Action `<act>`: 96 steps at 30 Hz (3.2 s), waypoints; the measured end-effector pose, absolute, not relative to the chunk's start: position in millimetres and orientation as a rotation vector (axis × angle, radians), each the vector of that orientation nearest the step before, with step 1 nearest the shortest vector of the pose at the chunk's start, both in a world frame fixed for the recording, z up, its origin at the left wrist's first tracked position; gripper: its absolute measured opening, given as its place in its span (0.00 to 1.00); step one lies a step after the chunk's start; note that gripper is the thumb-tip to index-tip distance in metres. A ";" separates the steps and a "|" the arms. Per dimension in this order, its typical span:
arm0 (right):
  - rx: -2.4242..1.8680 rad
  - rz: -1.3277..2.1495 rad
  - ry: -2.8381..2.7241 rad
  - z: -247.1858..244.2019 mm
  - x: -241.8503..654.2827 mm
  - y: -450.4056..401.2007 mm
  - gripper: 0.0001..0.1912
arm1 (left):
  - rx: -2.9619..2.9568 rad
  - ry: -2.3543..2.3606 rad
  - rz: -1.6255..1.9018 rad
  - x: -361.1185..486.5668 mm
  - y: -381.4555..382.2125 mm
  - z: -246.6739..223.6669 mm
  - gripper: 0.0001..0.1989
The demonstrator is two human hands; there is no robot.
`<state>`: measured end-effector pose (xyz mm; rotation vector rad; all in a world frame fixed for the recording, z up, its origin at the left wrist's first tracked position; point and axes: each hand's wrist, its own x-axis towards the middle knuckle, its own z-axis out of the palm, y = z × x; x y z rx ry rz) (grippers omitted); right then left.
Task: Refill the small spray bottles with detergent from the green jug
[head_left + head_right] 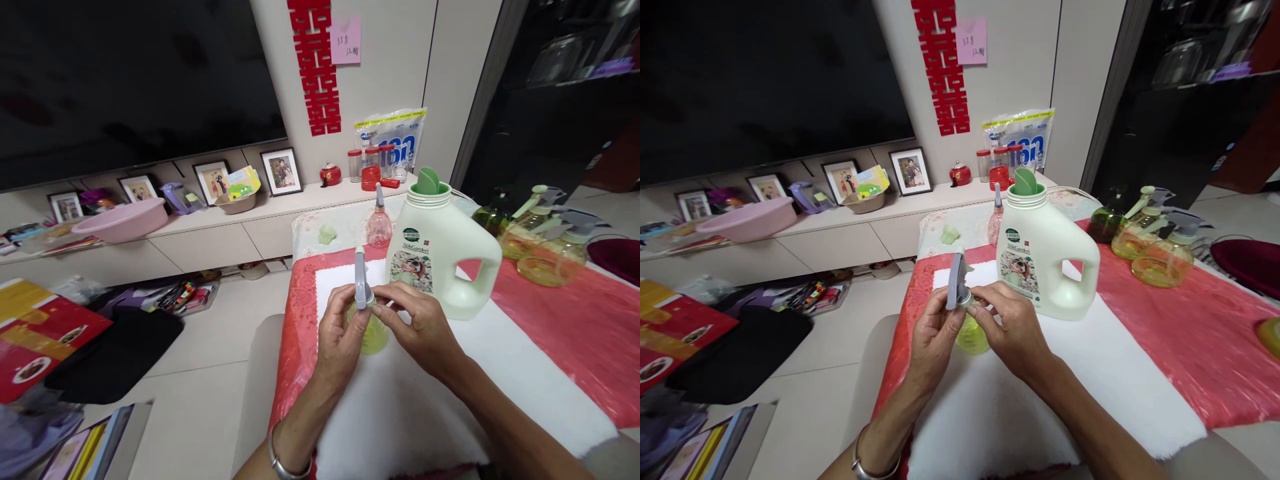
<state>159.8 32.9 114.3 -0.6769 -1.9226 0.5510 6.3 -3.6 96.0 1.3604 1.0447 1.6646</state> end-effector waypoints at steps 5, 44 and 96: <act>-0.629 0.524 -1.899 115.0 157.3 32.2 0.13 | 1.174 1.008 1.688 12.5 -2.3 93.2 0.16; -0.690 0.598 -1.883 107.7 158.0 33.1 0.09 | 1.457 1.098 1.691 3.2 0.5 93.3 0.11; -0.850 -0.028 -2.068 111.0 152.1 12.6 0.13 | 1.169 1.051 1.769 18.7 -4.0 93.5 0.13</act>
